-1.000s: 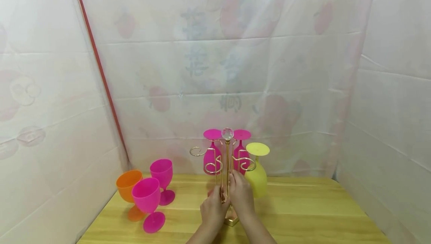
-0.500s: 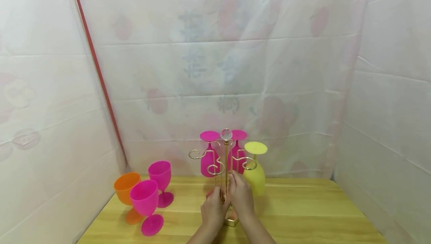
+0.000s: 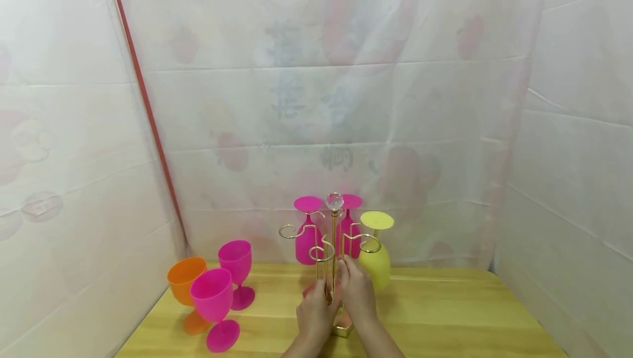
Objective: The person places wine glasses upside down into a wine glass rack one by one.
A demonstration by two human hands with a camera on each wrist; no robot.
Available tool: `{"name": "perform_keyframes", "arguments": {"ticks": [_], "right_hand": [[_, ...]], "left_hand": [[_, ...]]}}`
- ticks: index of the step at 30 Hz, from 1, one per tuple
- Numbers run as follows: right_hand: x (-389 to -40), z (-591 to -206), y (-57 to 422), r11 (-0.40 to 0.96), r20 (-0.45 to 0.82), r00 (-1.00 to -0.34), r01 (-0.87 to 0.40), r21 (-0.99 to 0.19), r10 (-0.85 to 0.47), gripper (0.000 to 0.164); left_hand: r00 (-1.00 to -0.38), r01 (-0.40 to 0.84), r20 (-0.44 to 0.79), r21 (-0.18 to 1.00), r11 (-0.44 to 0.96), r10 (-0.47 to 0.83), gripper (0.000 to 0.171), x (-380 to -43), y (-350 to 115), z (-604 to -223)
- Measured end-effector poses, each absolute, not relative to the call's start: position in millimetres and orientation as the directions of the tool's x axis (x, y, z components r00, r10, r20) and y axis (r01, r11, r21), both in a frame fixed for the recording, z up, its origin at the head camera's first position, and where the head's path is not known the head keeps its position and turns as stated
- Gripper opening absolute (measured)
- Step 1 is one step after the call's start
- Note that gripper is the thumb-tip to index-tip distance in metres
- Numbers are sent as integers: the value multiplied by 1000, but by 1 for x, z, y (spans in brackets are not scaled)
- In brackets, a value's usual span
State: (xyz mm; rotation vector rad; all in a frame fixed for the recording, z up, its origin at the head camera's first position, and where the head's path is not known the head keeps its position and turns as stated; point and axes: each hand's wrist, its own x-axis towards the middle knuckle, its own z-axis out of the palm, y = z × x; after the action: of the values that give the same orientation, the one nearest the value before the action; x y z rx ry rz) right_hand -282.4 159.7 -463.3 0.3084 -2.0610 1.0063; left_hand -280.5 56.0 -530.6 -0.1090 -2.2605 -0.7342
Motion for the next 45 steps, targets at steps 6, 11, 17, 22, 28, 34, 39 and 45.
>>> {"name": "perform_keyframes", "arguments": {"ticks": [6, 11, 17, 22, 28, 34, 39, 45], "right_hand": [[-283, -460, 162, 636, 738, -664, -519, -571, 121, 12], [-282, -462, 162, 624, 701, -702, -494, -606, 125, 14], [-279, -466, 160, 611, 675, -725, -475, -633, 137, 15], [-279, -467, 157, 611, 703, -696, -496, -617, 145, 13], [-283, -466, 159, 613, 708, -695, -507, -607, 127, 15], [-285, -464, 163, 605, 703, -699, -505, -616, 131, 16], [-285, -464, 162, 613, 719, -682, -514, -601, 133, 15], [-282, -464, 162, 610, 720, -679, -514, -603, 140, 15]], "left_hand": [[-695, 299, 705, 458, 837, -137, 45, -283, 58, -529], [-705, 286, 693, 470, 835, -148, 45, -282, 58, -531], [-802, 314, 590, 555, 770, -98, 33, -273, 50, -528], [-882, 364, 470, 630, 686, 37, 35, -266, 34, -519], [-938, 347, 284, 760, 549, 199, 59, -260, 16, -503], [-940, 318, 170, 748, 582, 295, 67, -249, -4, -482], [-917, 398, 280, 628, 669, 283, 50, -229, -25, -457], [-806, 537, 503, 397, 745, 313, 34, -210, -60, -427]]}}
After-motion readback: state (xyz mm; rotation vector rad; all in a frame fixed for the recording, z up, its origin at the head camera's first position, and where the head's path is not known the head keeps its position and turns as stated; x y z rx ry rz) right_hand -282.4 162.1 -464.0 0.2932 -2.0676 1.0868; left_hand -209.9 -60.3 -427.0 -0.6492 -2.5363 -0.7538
